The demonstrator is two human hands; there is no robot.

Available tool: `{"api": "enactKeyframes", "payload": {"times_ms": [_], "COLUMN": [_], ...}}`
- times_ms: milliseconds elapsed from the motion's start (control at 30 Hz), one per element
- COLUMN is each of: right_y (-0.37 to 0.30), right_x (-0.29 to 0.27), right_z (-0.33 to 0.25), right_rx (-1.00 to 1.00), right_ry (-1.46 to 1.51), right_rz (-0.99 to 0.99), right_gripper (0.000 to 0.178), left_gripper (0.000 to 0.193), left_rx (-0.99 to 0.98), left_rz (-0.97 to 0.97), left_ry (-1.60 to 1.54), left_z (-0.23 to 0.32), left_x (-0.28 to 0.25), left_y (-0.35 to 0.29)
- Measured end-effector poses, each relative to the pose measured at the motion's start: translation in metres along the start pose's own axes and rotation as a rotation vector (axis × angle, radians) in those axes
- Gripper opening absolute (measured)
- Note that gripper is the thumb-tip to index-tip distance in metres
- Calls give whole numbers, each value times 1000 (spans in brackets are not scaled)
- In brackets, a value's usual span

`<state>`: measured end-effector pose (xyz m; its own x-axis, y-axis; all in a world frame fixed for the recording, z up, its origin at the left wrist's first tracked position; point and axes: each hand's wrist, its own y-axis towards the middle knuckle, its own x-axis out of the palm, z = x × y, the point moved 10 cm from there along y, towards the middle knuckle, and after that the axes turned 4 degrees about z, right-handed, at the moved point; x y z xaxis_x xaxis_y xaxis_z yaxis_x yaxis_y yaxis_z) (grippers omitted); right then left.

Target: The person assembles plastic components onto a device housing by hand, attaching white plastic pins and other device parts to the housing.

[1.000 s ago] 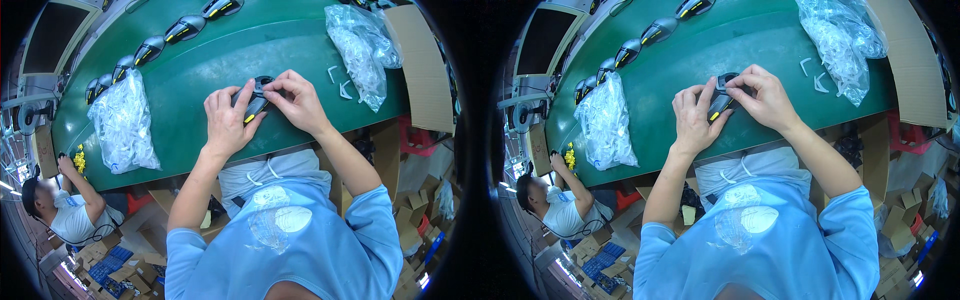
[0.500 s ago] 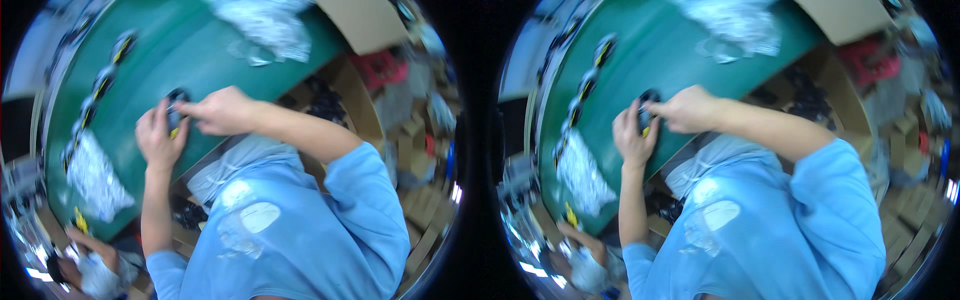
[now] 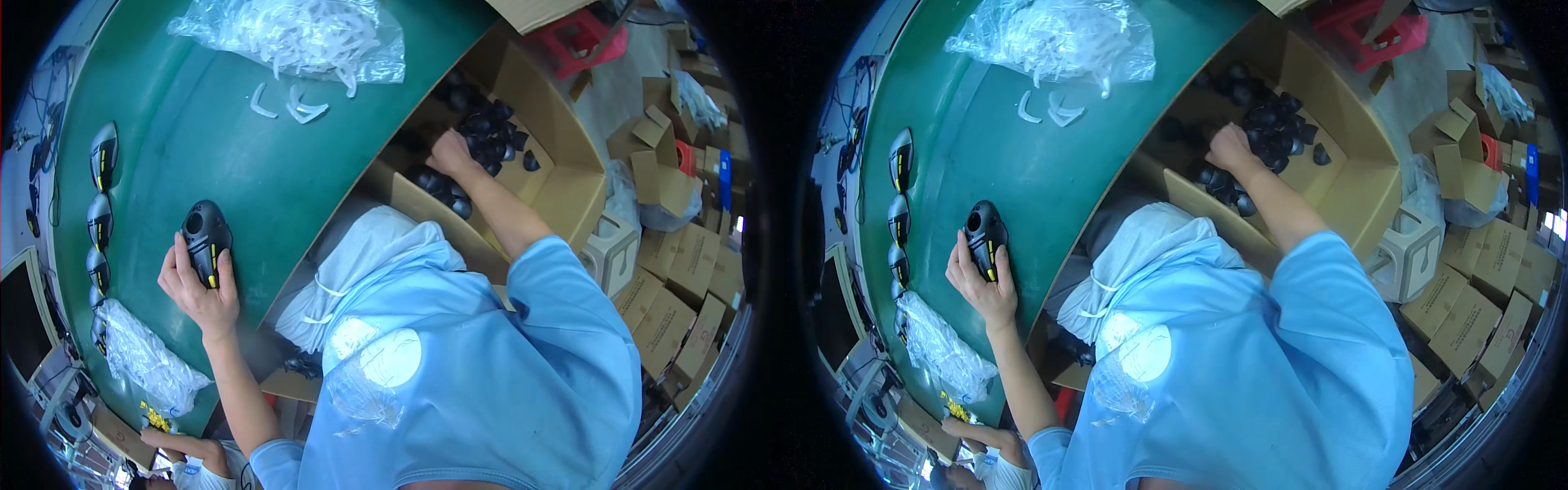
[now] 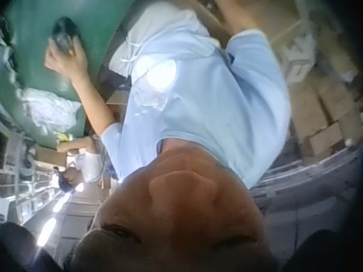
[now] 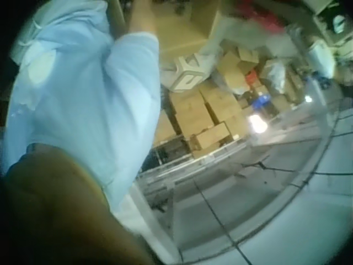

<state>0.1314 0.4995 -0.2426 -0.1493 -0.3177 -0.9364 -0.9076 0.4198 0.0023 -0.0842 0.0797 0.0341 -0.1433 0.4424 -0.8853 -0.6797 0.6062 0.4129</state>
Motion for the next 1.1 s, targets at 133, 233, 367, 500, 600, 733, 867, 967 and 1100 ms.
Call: {"api": "enactKeyframes", "payload": {"times_ms": [133,233,367,500,600,733,867,967,1100], "right_y": [6,12,9,47,73,87,83,90,89], "right_x": [33,-28,-196,-236,-201,-150,-169,-172,-168], "right_z": [31,18,-83,-248,-348,-377,-381,-377,-395], "right_rx": [99,189,106,-324,-535,-422,-740,-818,-925], "right_ry": [-225,252,903,1030,953,880,573,325,398], "right_rz": [-79,2,36,-179,-285,-465,-221,-75,-56], "right_gripper": [31,25,28,42,51,51,53,56,57], "left_gripper": [70,73,76,78,76,77,75,74,73], "left_rx": [-21,-28,18,7,-24,-34,-48,-51,-67], "left_rz": [-2,-33,-119,-102,-88,-59,-25,-36,-38], "left_ry": [-21,-20,-199,-240,-231,-257,-283,-291,-297], "left_z": [-4,-4,5,4,2,1,-3,-3,-5], "left_x": [-3,-10,2,0,-1,-3,-5,-4,-3], "left_y": [-4,-4,13,12,10,8,8,7,5]}}
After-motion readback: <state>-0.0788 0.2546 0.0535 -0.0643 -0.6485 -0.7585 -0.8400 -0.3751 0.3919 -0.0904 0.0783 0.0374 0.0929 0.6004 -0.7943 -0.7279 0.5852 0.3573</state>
